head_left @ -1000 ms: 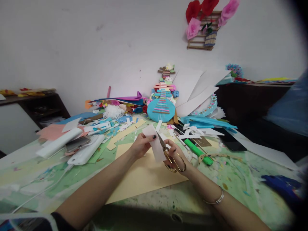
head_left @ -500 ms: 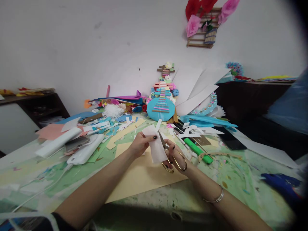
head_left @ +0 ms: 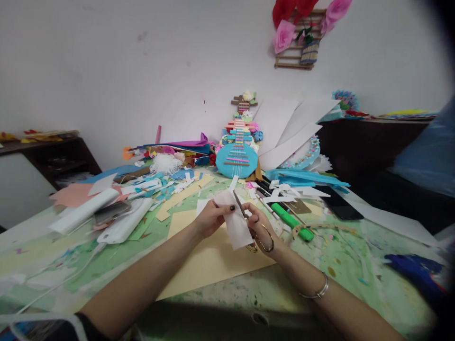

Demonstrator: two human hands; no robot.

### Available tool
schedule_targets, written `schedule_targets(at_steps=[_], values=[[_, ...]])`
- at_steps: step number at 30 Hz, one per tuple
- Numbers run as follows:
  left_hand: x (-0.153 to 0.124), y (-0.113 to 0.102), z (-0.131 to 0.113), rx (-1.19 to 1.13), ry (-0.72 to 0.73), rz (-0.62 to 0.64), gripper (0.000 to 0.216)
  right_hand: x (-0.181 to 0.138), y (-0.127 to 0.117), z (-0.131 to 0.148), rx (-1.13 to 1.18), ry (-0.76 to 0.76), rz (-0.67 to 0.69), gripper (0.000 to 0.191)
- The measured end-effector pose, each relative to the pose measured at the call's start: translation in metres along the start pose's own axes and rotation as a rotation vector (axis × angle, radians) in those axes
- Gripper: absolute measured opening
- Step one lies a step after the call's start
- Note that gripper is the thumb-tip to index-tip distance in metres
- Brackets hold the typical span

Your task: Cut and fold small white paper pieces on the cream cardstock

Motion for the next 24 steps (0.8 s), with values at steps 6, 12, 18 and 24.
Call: schedule_targets(at_steps=[6, 12, 18, 24], values=[[-0.0013, 0.0027, -0.0019, -0.036, -0.009, -0.035, 0.032, 0.0004, -0.0021, -0.0033, -0.025, -0.006, -0.027, 0.067], [0.0004, -0.0009, -0.0004, -0.031, -0.017, -0.033, 0.029, 0.0009, 0.0008, 0.0014, -0.046, 0.038, -0.065, 0.067], [-0.0001, -0.0020, 0.0009, -0.012, -0.013, -0.012, 0.028, 0.0010, 0.0008, 0.0006, -0.006, 0.021, -0.025, 0.062], [0.0022, -0.0044, 0.0000, 0.001, 0.015, -0.030, 0.027, 0.0006, 0.0018, 0.0022, -0.029, 0.073, -0.037, 0.066]])
Point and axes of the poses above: each hand's wrist, its own x-axis towards the middle knuckle, its own y-axis out of the palm, z = x × y, the point moved 3 cm from there along x, towards the middle knuckle, and after that the axes turned 3 degrees about -y, right-handed, at the moved point
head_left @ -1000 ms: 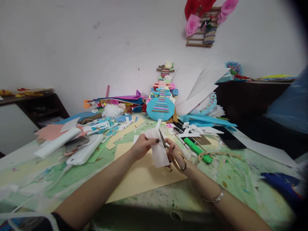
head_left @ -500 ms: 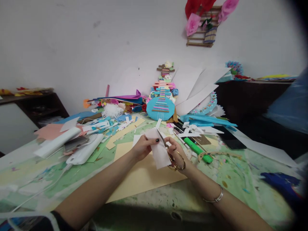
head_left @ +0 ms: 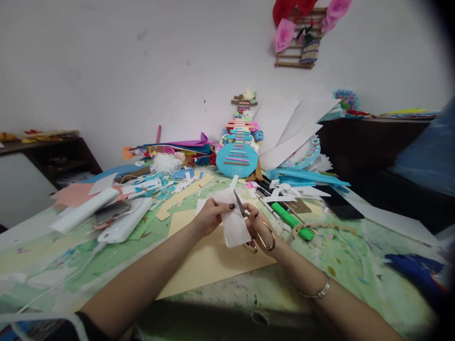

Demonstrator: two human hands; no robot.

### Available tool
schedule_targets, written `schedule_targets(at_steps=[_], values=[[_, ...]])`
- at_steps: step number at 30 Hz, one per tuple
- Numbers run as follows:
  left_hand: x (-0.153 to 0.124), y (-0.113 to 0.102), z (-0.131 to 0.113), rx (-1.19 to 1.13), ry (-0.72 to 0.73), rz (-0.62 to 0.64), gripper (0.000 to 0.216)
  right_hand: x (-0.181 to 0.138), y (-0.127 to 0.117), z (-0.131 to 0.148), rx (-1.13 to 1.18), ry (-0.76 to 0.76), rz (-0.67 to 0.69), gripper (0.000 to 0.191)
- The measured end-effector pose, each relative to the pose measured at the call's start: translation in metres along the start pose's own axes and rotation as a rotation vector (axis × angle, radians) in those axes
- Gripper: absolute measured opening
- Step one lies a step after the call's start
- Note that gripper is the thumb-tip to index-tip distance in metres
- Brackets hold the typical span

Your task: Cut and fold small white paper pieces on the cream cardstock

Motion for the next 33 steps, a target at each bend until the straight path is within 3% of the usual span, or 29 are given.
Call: schedule_targets(at_steps=[13, 26, 29, 33], values=[[-0.005, 0.008, 0.006, 0.045, -0.076, 0.069, 0.033, 0.003, -0.003, -0.005, 0.016, -0.044, -0.017, 0.061], [-0.006, 0.012, 0.008, 0.049, -0.079, 0.089, 0.031, 0.003, -0.003, 0.001, -0.052, -0.085, -0.068, 0.069], [-0.002, 0.005, 0.000, 0.058, -0.056, 0.023, 0.033, 0.005, -0.008, 0.007, -0.054, -0.123, -0.127, 0.065], [0.008, -0.029, -0.025, 0.250, -0.111, -0.153, 0.040, 0.007, -0.020, 0.017, -0.013, -0.178, -0.288, 0.055]])
Point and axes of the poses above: each hand's wrist, its own x-axis towards the middle knuckle, its own y-axis out of the palm, z = x × y, the point moved 3 cm from there along x, towards the middle knuckle, and after that the axes turned 3 degrees about -y, right-handed, at the moved point
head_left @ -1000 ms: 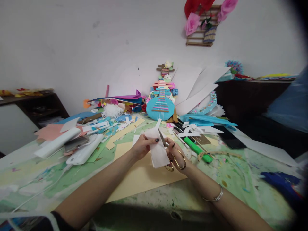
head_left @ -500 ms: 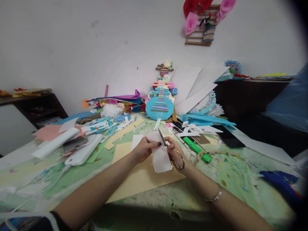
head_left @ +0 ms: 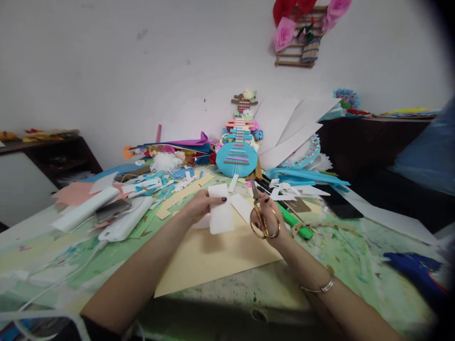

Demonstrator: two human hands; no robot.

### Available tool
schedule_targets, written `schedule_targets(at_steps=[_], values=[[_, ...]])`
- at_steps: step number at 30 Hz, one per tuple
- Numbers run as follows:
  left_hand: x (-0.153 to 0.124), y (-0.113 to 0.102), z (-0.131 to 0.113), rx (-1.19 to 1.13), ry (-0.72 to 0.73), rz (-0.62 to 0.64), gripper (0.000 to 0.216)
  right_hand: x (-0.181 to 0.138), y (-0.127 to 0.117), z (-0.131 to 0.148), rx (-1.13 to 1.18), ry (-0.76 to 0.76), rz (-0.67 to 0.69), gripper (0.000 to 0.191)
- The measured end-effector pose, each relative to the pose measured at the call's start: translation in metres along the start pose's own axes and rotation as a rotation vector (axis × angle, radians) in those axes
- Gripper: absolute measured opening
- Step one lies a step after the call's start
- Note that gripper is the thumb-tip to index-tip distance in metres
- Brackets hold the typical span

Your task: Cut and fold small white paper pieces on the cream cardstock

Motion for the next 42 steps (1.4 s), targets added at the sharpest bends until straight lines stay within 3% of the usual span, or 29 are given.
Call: schedule_targets(at_steps=[4, 6, 8, 9, 10, 12, 16, 18, 22, 25, 27, 31, 35, 42], values=[[0.018, -0.048, -0.008, 0.347, -0.067, -0.173, 0.049, 0.006, -0.011, 0.003, -0.030, -0.014, -0.102, 0.052], [0.023, -0.067, -0.011, 0.615, 0.068, -0.508, 0.055, 0.008, -0.015, 0.004, -0.060, -0.023, -0.128, 0.049], [0.026, -0.068, -0.008, 0.750, 0.233, -0.652, 0.056, 0.010, -0.018, 0.003, -0.108, -0.013, -0.172, 0.045], [0.025, -0.061, -0.007, 0.858, 0.374, -0.660, 0.050, 0.011, -0.020, 0.003, -0.130, -0.001, -0.197, 0.044], [0.025, -0.050, -0.004, 0.961, 0.512, -0.608, 0.044, 0.012, -0.022, 0.002, -0.145, 0.011, -0.217, 0.043], [0.022, -0.019, 0.007, 1.107, 0.696, -0.349, 0.030, 0.015, -0.026, 0.002, -0.148, 0.019, -0.248, 0.042], [0.010, 0.040, 0.032, 1.291, 0.882, 0.237, 0.027, 0.018, -0.032, 0.001, -0.128, 0.020, -0.260, 0.038], [0.009, 0.055, 0.038, 1.366, 0.894, 0.315, 0.023, 0.017, -0.032, 0.001, -0.127, 0.025, -0.252, 0.037], [0.013, 0.060, 0.042, 1.444, 0.862, 0.280, 0.024, 0.015, -0.027, -0.001, -0.144, 0.044, -0.242, 0.039], [0.015, 0.056, 0.041, 1.375, 0.846, 0.232, 0.021, 0.013, -0.024, -0.002, -0.158, 0.063, -0.231, 0.039], [0.016, 0.052, 0.037, 1.231, 0.811, 0.124, 0.018, 0.014, -0.024, -0.002, -0.167, 0.050, -0.227, 0.039], [0.016, 0.040, 0.023, 0.638, 0.617, -0.063, 0.010, 0.018, -0.033, 0.001, -0.191, -0.035, -0.271, 0.040], [0.012, 0.036, 0.017, 0.029, 0.330, -0.039, 0.024, 0.021, -0.037, -0.002, -0.171, -0.026, -0.254, 0.042], [0.000, 0.041, 0.013, -0.175, 0.183, 0.026, 0.032, 0.015, -0.023, -0.010, -0.048, 0.104, -0.090, 0.041]])
Point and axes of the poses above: each hand's wrist, its own x-axis towards the middle knuckle, its own y-axis out of the palm, z = x × y, the point moved 3 cm from there along x, towards the middle knuckle, and after that the axes turned 3 degrees about -y, right-handed, at the moved point
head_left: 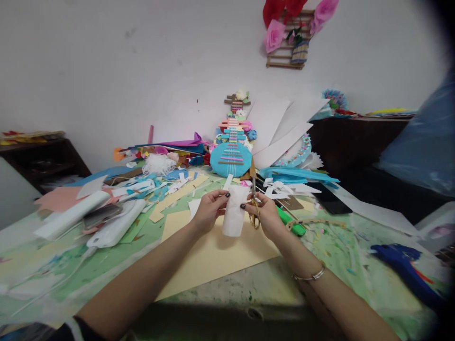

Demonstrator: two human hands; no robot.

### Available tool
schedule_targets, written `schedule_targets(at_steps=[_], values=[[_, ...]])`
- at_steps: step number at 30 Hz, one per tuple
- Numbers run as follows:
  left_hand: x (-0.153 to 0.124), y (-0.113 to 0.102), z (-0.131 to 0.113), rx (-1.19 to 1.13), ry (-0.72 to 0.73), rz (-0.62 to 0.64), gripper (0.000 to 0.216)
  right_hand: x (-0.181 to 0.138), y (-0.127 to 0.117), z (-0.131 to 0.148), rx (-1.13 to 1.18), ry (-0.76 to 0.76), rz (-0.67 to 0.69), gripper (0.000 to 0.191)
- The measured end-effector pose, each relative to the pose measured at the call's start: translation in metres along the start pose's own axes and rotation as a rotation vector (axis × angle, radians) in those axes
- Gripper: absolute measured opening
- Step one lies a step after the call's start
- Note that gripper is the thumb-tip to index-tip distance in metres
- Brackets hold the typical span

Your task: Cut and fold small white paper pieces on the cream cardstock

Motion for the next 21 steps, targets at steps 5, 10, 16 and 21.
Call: schedule_targets(at_steps=[5, 10, 16, 21], values=[[-0.001, 0.004, 0.009, -0.091, -0.109, 0.069, 0.029, -0.002, 0.002, 0.003, 0.111, 0.008, -0.005, 0.042], [-0.007, 0.016, 0.022, -0.120, -0.286, 0.124, 0.025, -0.003, 0.006, 0.001, 0.014, 0.006, 0.043, 0.040], [-0.005, 0.017, 0.029, -0.225, -0.353, 0.161, 0.024, -0.006, 0.011, 0.000, -0.050, -0.014, 0.061, 0.042], [-0.003, 0.014, 0.031, -0.215, -0.342, 0.202, 0.023, -0.008, 0.014, 0.001, -0.032, 0.012, 0.049, 0.046]])
Point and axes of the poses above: each hand's wrist, its own x-axis towards the middle knuckle, its own y-axis out of the palm, z = x × y, the point moved 3 cm from there along x, towards the middle knuckle, and after that the axes turned 3 degrees about -y, right-handed, at the moved point
